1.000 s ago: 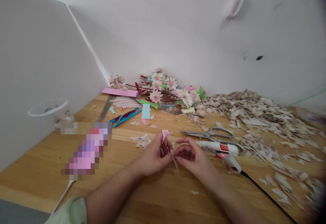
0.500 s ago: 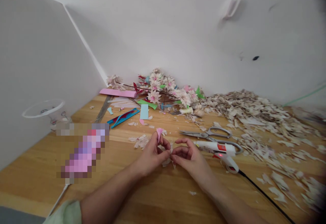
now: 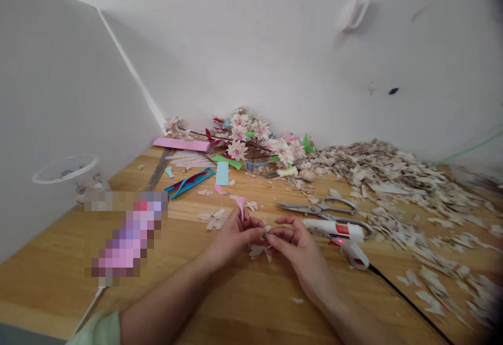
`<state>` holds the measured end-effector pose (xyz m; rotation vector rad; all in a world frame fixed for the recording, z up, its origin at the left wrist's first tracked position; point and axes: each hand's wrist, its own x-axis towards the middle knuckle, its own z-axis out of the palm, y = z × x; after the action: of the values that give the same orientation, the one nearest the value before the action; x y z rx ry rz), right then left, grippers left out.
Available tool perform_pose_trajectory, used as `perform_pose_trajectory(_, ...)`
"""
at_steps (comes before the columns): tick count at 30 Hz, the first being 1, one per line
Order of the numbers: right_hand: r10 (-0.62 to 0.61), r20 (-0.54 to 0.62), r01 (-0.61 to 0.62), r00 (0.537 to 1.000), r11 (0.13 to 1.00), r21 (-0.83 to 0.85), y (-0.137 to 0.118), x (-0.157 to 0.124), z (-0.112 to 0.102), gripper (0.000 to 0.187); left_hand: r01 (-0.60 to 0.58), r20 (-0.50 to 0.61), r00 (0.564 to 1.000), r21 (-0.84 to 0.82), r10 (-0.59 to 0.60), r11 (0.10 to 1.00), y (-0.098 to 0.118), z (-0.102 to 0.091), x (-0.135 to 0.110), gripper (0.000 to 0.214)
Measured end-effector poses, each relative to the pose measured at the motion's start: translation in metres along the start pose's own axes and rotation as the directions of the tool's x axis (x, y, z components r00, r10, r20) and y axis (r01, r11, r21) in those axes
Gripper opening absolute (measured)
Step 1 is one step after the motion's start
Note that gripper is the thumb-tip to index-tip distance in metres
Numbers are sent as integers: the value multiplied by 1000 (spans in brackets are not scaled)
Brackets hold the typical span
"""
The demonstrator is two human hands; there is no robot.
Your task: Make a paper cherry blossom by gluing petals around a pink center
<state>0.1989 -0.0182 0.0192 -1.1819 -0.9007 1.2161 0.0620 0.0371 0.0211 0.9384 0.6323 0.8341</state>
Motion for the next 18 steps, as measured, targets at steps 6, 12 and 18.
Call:
perform_pose_trajectory(6,-94,162,111,982,989,-99,0,-5,-3,22,28,-119,992,-108,-41,994,5,0,0,39)
perform_pose_trajectory(12,-593,54,542,804,691,-479,-40,-29,-22,10,126,-182,970,-196,-162,973,17,-1,-2,20)
perform_pose_trajectory(18,-708,-226,380,669,588,-714,-66,-32,-114,27,191,-180,952,-284,-248,940,23,1,-3,14)
